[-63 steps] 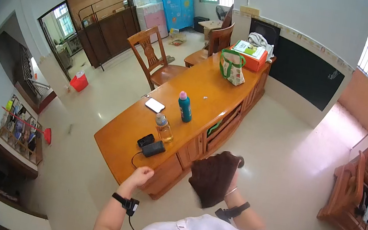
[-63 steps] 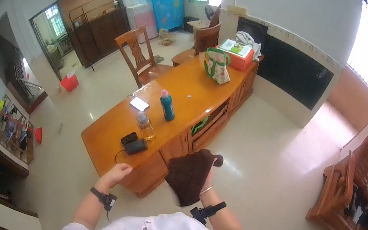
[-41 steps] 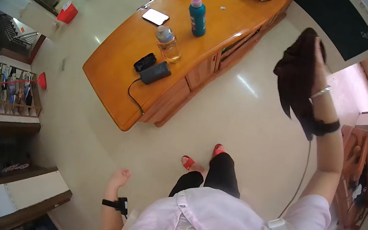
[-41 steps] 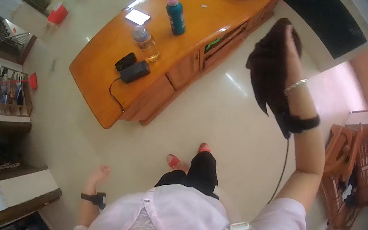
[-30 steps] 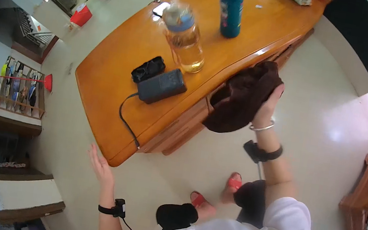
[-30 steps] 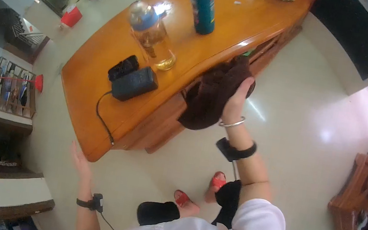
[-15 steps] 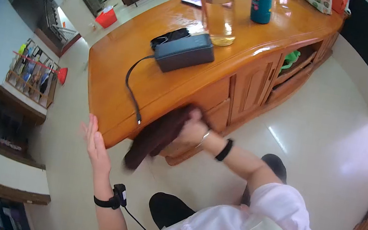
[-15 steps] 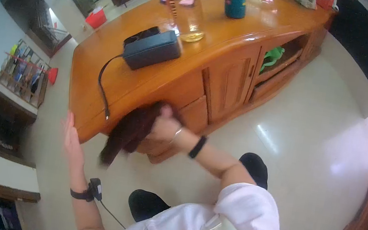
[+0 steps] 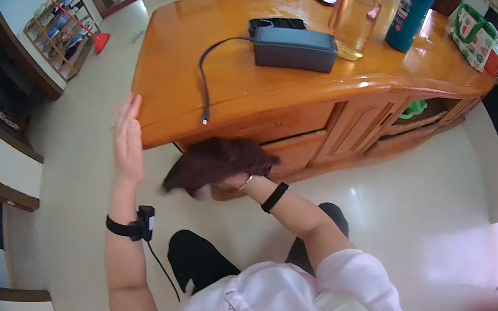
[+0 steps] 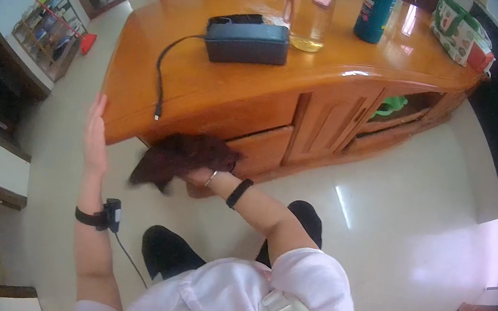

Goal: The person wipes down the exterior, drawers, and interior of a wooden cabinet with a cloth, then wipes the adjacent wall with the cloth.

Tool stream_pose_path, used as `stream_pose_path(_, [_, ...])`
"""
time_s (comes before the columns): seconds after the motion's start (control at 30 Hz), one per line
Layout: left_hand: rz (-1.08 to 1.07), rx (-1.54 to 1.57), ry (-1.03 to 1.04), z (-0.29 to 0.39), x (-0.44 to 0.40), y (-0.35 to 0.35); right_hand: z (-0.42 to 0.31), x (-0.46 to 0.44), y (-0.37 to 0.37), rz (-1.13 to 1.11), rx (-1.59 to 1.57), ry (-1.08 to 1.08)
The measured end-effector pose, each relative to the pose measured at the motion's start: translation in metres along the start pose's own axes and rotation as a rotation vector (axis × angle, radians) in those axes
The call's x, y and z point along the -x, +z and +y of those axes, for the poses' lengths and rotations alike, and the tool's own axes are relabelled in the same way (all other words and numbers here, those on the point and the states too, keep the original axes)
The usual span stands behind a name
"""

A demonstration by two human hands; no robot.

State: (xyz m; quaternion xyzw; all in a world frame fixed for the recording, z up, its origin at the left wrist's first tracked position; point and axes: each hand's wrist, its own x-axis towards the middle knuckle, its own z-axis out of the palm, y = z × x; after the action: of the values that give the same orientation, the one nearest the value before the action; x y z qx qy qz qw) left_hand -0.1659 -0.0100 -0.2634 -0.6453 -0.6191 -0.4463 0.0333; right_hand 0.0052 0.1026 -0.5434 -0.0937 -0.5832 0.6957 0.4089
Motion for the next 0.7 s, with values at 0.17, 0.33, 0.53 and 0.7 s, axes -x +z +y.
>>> stream_pose_path(0.17, [-0.004,-0.004,0.054,0.005,-0.004,-0.001,-0.083,0.044,-0.096,-0.469,1.541,-0.244])
stream_pose_path(0.33, [0.004,-0.044,-0.051,0.006,0.0,0.001,-0.2,0.064,-0.128,-0.291,2.077,0.583])
stream_pose_path(0.53, [0.021,-0.05,-0.04,0.006,0.002,0.002,-0.11,0.036,-0.017,-0.392,1.607,0.251])
stream_pose_path(0.7, [-0.001,-0.093,0.027,0.009,-0.003,-0.002,-0.089,0.018,0.037,-0.397,1.052,0.572])
